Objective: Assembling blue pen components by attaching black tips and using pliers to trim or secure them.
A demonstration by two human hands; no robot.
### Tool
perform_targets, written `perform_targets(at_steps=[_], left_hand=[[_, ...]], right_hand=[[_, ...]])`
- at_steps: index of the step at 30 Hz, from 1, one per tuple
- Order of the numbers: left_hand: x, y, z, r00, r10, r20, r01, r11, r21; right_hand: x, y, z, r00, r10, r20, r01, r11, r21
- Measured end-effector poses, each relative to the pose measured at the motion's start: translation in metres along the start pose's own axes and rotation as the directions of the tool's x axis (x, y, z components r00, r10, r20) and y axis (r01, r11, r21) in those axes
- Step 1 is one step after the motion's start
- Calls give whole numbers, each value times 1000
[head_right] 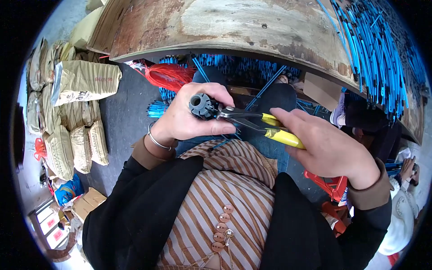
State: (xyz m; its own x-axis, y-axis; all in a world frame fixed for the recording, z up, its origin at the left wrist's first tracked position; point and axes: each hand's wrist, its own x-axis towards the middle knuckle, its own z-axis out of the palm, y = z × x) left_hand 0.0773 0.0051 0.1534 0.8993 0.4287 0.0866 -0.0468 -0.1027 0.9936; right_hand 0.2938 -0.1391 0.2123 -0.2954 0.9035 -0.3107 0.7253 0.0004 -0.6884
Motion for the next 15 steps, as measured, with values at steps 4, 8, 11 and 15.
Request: perform_targets(at_steps=[4, 8, 11, 15], left_hand=[[-4, -4, -8, 1000, 2, -1, -2, 1000, -8], [-11, -6, -14, 999, -20, -26, 20, 1000, -7], [-10, -6, -16, 1000, 8, -18, -9, 1000, -24], [-9, -4, -17, 1000, -6, 31, 5, 1000, 14]], right_hand=[[16, -4, 18, 1000, 19, -25, -16, 994, 105], [28, -7, 28, 998, 66, -21, -61, 977, 206], [17, -13, 7, 965, 223, 141, -251, 940, 230], [7, -32, -11, 964, 229, 133, -249, 955, 163]])
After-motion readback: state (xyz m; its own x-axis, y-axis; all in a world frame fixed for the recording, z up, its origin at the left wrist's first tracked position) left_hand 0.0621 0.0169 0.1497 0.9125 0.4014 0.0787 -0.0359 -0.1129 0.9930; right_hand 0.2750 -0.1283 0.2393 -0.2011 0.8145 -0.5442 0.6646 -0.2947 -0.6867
